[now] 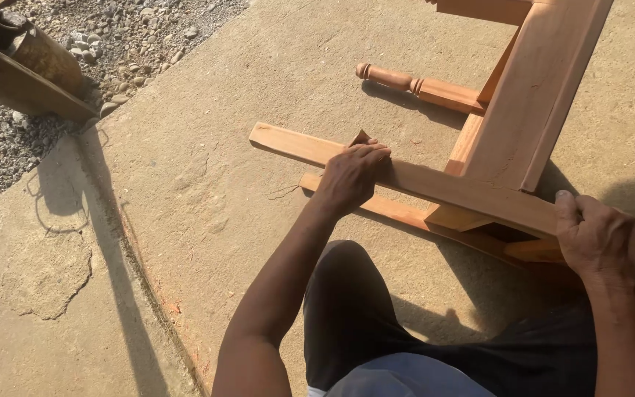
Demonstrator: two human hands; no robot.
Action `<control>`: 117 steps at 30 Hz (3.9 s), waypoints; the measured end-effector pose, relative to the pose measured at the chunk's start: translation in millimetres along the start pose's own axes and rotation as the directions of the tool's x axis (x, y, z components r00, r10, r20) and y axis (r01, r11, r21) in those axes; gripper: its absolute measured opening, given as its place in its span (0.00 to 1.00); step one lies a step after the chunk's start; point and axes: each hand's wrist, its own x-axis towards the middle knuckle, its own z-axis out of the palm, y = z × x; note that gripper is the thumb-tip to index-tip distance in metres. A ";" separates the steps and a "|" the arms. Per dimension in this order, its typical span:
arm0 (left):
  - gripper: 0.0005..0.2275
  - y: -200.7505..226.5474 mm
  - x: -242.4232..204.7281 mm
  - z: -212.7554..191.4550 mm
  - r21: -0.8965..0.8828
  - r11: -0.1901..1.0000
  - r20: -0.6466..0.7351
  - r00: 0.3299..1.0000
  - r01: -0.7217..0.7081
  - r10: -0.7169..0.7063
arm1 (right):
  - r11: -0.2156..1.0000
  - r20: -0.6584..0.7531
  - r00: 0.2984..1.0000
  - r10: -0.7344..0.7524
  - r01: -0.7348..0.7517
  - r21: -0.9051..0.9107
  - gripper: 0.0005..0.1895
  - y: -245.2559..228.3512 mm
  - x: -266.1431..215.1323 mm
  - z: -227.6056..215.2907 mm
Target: Sanding the various wooden components of a chair frame using a piece of sandpaper.
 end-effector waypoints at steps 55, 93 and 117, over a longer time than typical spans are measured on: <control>0.40 30.3 47.7 17.0 0.289 0.906 0.183 0.911 0.308 -0.368 | 0.474 -0.454 0.707 -0.542 0.703 0.530 0.15 -0.2 -14.5 -85.9; 0.36 42.6 51.3 16.3 0.341 0.859 0.100 0.894 0.382 -0.437 | 0.334 -0.430 0.621 -0.655 0.749 0.573 0.14 -4.1 29.9 -24.3; 0.21 -49.5 22.5 36.7 0.497 0.864 0.284 0.956 -0.084 -0.071 | 0.603 -0.416 0.805 -0.424 0.593 0.533 0.08 39.1 -24.7 -91.3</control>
